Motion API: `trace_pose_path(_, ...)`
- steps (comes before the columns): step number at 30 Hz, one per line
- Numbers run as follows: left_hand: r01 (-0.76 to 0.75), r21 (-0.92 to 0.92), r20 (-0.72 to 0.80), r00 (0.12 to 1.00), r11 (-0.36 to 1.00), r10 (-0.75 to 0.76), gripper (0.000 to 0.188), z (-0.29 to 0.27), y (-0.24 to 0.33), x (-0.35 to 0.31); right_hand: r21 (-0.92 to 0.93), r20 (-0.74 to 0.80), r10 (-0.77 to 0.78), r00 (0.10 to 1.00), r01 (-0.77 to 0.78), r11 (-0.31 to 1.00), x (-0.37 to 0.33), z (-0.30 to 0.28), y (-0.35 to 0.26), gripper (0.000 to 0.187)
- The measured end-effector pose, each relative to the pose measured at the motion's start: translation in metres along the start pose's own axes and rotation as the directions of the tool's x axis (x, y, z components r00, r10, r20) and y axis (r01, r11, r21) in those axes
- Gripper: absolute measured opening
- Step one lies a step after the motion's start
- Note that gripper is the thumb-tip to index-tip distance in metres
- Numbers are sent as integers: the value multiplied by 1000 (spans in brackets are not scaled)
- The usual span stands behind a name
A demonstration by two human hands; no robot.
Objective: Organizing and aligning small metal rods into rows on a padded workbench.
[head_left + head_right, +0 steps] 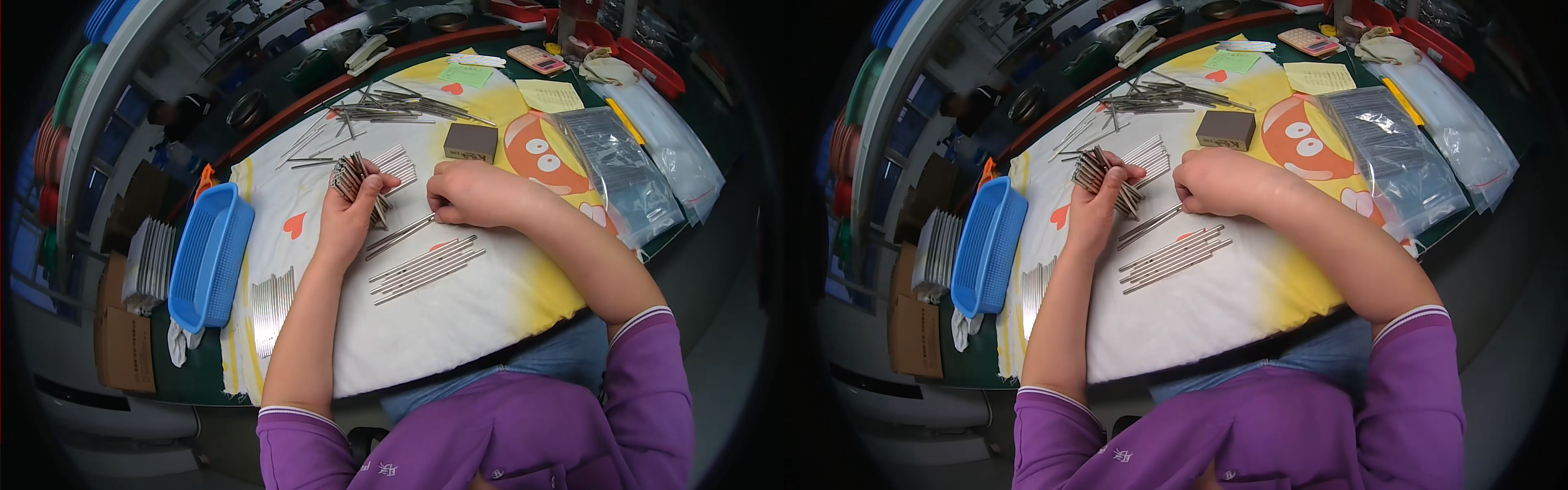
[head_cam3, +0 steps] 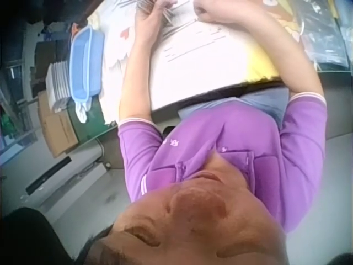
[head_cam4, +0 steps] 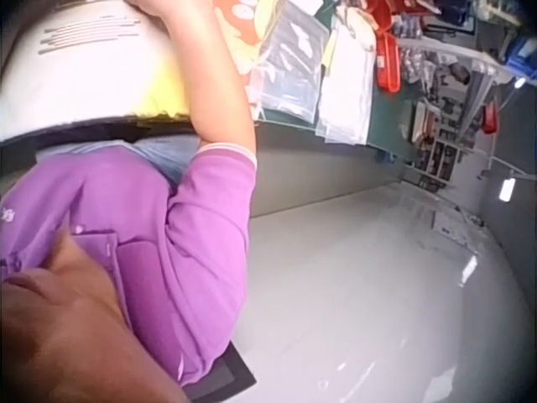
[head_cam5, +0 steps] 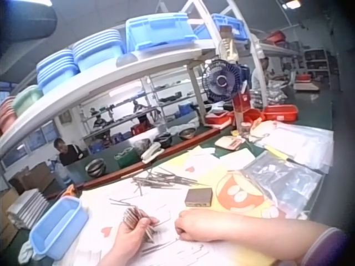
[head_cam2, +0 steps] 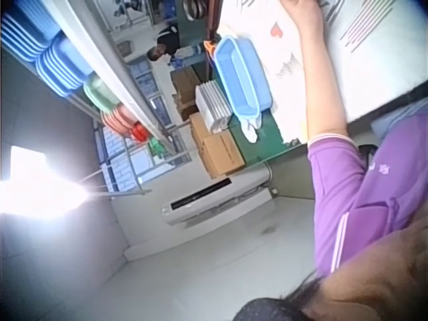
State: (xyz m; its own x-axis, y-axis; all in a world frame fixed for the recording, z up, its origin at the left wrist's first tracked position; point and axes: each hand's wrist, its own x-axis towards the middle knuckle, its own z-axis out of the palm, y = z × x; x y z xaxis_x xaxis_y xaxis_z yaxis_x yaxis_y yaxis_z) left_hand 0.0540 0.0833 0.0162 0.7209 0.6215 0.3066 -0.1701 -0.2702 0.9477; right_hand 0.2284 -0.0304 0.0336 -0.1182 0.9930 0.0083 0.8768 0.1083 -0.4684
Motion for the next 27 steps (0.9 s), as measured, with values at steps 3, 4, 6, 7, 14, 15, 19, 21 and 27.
trace_pose_path(3,-61,62,91,994,996,56,13,-1,0,3,-107,-50,-97,994,91,990,1,2,1,13)
trace_pose_path(4,-61,58,92,994,996,56,13,2,2,3,-182,-77,-164,983,148,972,1,2,2,13)
trace_pose_path(6,-6,-39,75,997,999,9,14,7,7,0,-190,-170,-142,975,109,976,3,3,3,12)
trace_pose_path(7,-5,-37,71,997,999,8,14,9,8,0,-192,-263,-122,957,72,979,4,3,3,12)
trace_pose_path(14,35,220,98,994,975,-58,18,7,6,-3,-55,-587,-298,753,330,942,10,-3,-16,17)
trace_pose_path(15,18,153,113,993,988,-36,20,7,7,-4,203,-582,-144,800,315,927,9,-1,-19,19)
trace_pose_path(19,21,152,9,1000,988,-23,25,8,7,-3,571,-378,116,918,133,810,4,-10,-20,31)
trace_pose_path(21,-15,32,-44,999,999,17,26,4,2,1,443,-197,-9,980,98,891,-4,-11,-18,31)
trace_pose_path(27,-26,-217,-249,968,976,-30,25,-2,-3,5,146,233,12,972,-47,988,-8,-6,-29,19)
